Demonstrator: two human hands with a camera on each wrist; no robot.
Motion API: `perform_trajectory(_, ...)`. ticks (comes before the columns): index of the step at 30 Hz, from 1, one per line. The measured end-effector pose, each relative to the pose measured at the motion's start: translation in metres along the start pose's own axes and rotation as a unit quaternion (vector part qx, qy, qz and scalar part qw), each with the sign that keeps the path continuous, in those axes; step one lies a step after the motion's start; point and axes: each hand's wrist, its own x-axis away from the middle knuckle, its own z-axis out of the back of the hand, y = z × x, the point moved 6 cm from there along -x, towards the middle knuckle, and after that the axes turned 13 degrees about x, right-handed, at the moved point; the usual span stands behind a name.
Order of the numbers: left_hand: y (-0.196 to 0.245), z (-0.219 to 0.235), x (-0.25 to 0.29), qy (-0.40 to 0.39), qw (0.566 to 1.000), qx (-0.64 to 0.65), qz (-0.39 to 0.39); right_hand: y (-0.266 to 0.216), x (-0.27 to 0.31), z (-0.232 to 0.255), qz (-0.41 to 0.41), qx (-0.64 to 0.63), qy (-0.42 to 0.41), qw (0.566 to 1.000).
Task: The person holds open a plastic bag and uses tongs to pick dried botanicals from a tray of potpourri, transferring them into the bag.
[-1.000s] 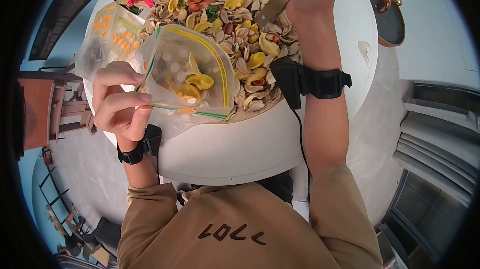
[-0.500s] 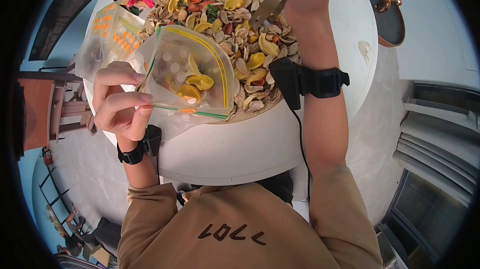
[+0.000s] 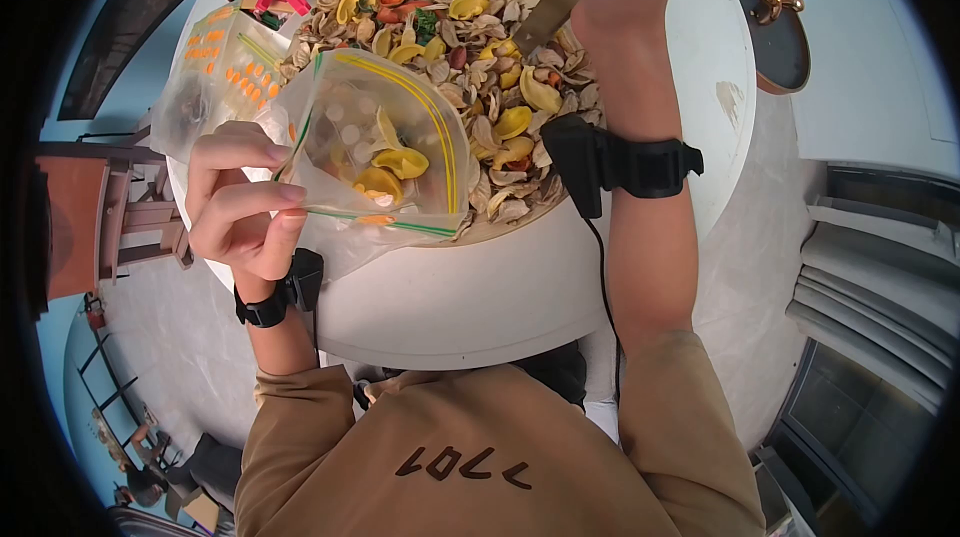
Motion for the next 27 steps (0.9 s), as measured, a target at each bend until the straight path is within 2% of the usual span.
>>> perform_trajectory(10,0.001,-0.001,0.0,0.003,1.0,0.0,0.0,0.002,-0.006,0.008,0.003,-0.02,0.001,1.0)
perform_trajectory(12,0.001,-0.001,0.0,0.003,1.0,-0.001,0.001,0.023,-0.019,0.012,-0.047,-0.25,-0.086,0.963)
perform_trajectory(13,0.001,0.0,0.0,0.003,1.0,-0.001,0.002,0.018,-0.015,0.008,-0.047,-0.25,-0.086,0.963)
perform_trajectory(15,0.001,0.0,0.0,0.003,1.0,-0.002,0.001,-0.005,-0.006,0.009,0.044,-0.077,-0.003,0.996)
perform_trajectory(16,0.001,0.0,0.0,0.002,1.0,-0.002,0.0,0.0,-0.011,0.015,0.044,-0.077,-0.003,0.996)
perform_trajectory(17,0.001,0.0,0.0,0.002,1.0,-0.002,0.001,0.007,-0.018,0.014,0.033,-0.189,-0.086,0.978)
perform_trajectory(18,0.001,0.0,0.0,0.001,1.0,-0.003,0.0,0.011,-0.022,0.013,0.022,-0.296,-0.167,0.94)
perform_trajectory(19,0.001,0.0,0.0,0.001,1.0,-0.003,0.0,0.004,-0.017,0.008,0.022,-0.296,-0.167,0.94)
perform_trajectory(21,0.001,0.0,0.0,0.001,1.0,-0.003,0.001,-0.018,-0.005,0.007,0.08,-0.109,-0.052,0.989)
perform_trajectory(25,0.0,0.0,0.0,-0.002,1.0,0.0,-0.001,-0.022,-0.003,0.006,0.118,-0.064,-0.059,0.989)
perform_trajectory(27,0.001,0.0,0.0,-0.001,1.0,0.0,0.0,-0.017,-0.003,0.004,0.088,-0.121,-0.082,0.985)
